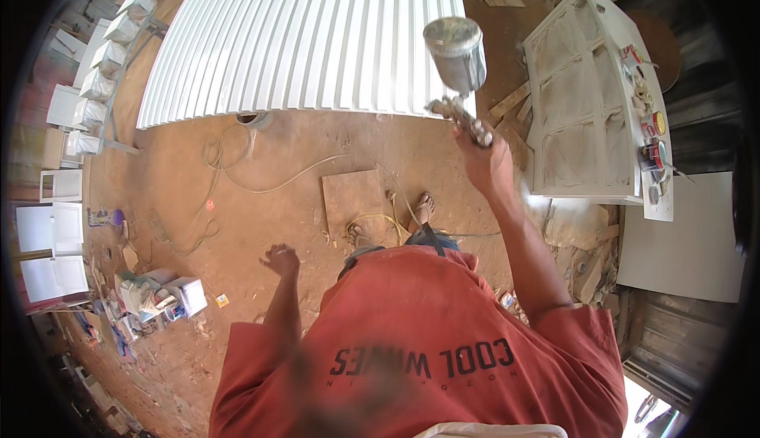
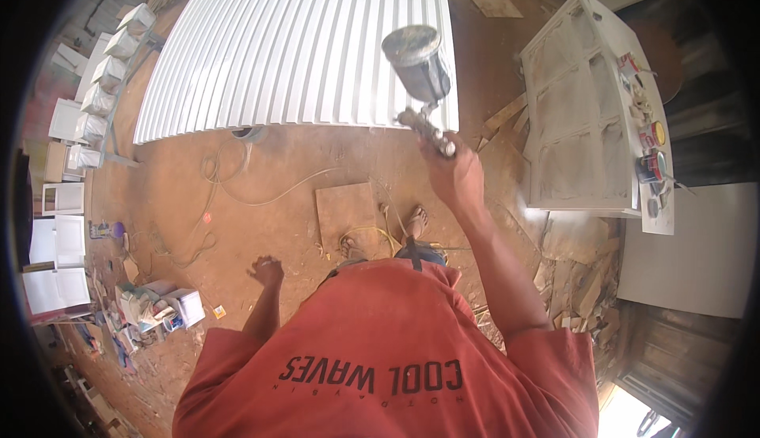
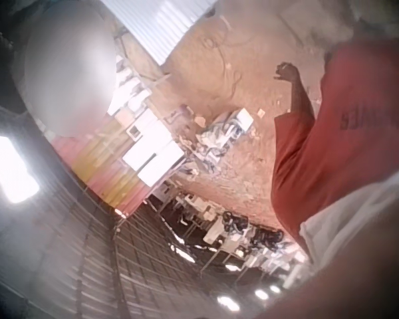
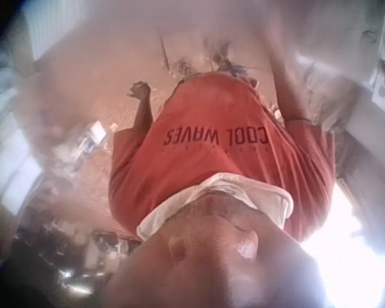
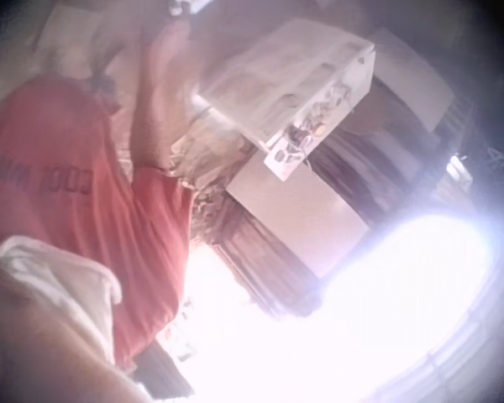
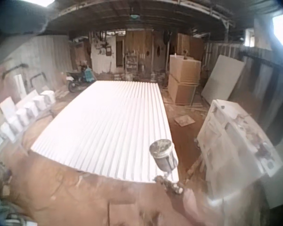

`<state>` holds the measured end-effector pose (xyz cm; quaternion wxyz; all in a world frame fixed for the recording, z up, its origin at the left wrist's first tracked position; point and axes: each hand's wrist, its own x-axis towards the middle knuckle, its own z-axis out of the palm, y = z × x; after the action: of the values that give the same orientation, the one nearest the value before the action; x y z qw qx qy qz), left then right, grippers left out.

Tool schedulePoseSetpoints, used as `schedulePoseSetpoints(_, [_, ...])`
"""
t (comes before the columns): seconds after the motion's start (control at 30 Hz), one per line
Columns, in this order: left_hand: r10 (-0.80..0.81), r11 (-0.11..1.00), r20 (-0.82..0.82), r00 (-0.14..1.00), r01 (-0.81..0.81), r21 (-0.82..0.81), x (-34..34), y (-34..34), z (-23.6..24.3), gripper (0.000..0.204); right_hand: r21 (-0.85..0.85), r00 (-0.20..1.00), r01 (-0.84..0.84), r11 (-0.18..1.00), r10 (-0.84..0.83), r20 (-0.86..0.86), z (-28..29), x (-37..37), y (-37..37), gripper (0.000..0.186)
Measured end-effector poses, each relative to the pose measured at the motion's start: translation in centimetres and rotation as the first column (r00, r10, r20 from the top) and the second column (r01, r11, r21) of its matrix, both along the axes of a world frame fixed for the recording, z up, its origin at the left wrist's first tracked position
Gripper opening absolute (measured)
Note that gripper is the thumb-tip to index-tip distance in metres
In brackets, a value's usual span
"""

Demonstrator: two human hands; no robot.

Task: The person mixes white paint from a can into a spray gun reservoir and then uses the spray gun to apply a coat of white paint to a large corrugated metal or plastic panel on the workshop floor.

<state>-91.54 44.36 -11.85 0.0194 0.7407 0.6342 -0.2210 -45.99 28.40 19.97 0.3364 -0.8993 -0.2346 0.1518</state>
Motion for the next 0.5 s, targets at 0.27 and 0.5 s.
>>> schedulePoseSetpoints(0.27, [0.276,0.961,0.112,0.955,-0.272,-0.052,-6.2,-2.3,-2.8,0.029,0.106,0.965,0.112,0.988,-0.134,0.225,3.0,2.2,12.4,0.058])
schedulePoseSetpoints(0.5, [-0.135,0.982,0.601,0.788,0.025,0.188,0.4,1.3,-7.2,0.014,0.104,0.984,0.075,0.992,-0.091,0.156,3.2,-2.4,15.2,0.058])
